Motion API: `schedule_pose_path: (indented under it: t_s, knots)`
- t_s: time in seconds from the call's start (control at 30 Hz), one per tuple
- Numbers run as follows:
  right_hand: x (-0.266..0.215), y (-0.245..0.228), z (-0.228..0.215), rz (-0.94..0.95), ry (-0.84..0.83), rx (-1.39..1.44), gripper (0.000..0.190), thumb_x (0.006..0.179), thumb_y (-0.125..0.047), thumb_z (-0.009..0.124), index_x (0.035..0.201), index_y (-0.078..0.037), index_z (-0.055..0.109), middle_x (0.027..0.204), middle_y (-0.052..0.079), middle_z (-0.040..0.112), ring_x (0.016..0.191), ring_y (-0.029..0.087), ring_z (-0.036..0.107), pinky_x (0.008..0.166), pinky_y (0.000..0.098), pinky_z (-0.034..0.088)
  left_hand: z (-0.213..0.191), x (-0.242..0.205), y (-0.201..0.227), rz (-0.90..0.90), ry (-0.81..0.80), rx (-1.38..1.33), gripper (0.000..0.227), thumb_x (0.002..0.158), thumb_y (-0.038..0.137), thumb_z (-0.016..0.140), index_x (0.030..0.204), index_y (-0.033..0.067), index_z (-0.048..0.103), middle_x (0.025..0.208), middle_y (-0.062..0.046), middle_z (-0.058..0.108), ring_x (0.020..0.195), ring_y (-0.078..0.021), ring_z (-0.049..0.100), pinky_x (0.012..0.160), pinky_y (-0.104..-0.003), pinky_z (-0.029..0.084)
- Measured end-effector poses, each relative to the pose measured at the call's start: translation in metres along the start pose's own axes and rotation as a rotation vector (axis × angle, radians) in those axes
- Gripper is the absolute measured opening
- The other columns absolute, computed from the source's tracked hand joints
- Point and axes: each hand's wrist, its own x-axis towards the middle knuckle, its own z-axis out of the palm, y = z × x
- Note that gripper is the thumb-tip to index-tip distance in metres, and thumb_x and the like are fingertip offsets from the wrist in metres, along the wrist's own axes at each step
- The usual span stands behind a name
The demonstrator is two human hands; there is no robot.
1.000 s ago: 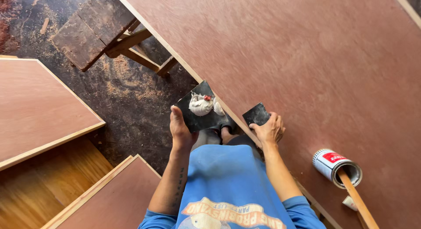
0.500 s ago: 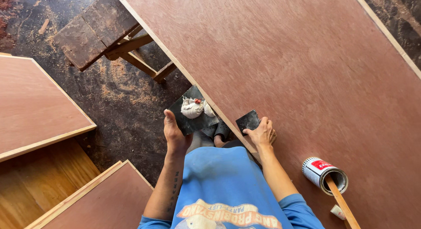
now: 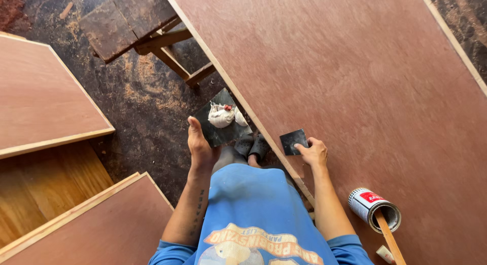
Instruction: The person uses a putty knife to apply a white filler paste to the joints of a wooden board. They scoop the filler from a can using a wooden stick and spread it along the seams with the knife to smooth the surface.
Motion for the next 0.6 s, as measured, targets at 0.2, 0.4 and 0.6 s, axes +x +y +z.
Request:
schedule_pose_path:
  t_s: [0.2, 0.4, 0.6]
  knots:
    - [-0.027, 0.029, -0.014, 0.197, -0.347, 0.934, 0.042, 0.077, -0.006, 0.066, 0.118, 0.005, 0.061, 0.112, 0.023, 0.070, 0.101, 0.039, 0.072, 0.084, 0.0530, 0.059, -0.001, 0.008, 0.009, -0.035, 0.025, 0.092, 0.064, 0.105, 0.055, 0.046, 0.127, -0.0031, 0.058, 0.116, -0.016, 0.069, 0.098, -0.0247, 0.073, 0.078, -0.036, 0.063]
    - [-0.093, -0.042, -0.036, 0.037, -0.665, 1.521, 0.066, 0.072, 0.002, 0.052, 0.137, 0.012, 0.041, 0.136, 0.034, 0.053, 0.122, 0.053, 0.061, 0.094, 0.0688, 0.052, -0.022, 0.041, 0.012, -0.018, -0.096, 0.128, 0.061, 0.109, 0.054, 0.049, 0.125, -0.0041, 0.060, 0.119, -0.015, 0.069, 0.105, -0.0221, 0.071, 0.091, -0.036, 0.062]
    - [-0.107, -0.174, -0.011, -0.199, -0.910, 1.753, 0.086, 0.074, -0.010, 0.064, 0.153, 0.013, 0.039, 0.152, 0.036, 0.047, 0.132, 0.048, 0.055, 0.103, 0.0569, 0.049, -0.064, 0.059, 0.056, 0.000, -0.092, 0.076, 0.060, 0.110, 0.052, 0.048, 0.125, -0.0038, 0.061, 0.117, -0.015, 0.070, 0.105, -0.0221, 0.071, 0.092, -0.037, 0.060]
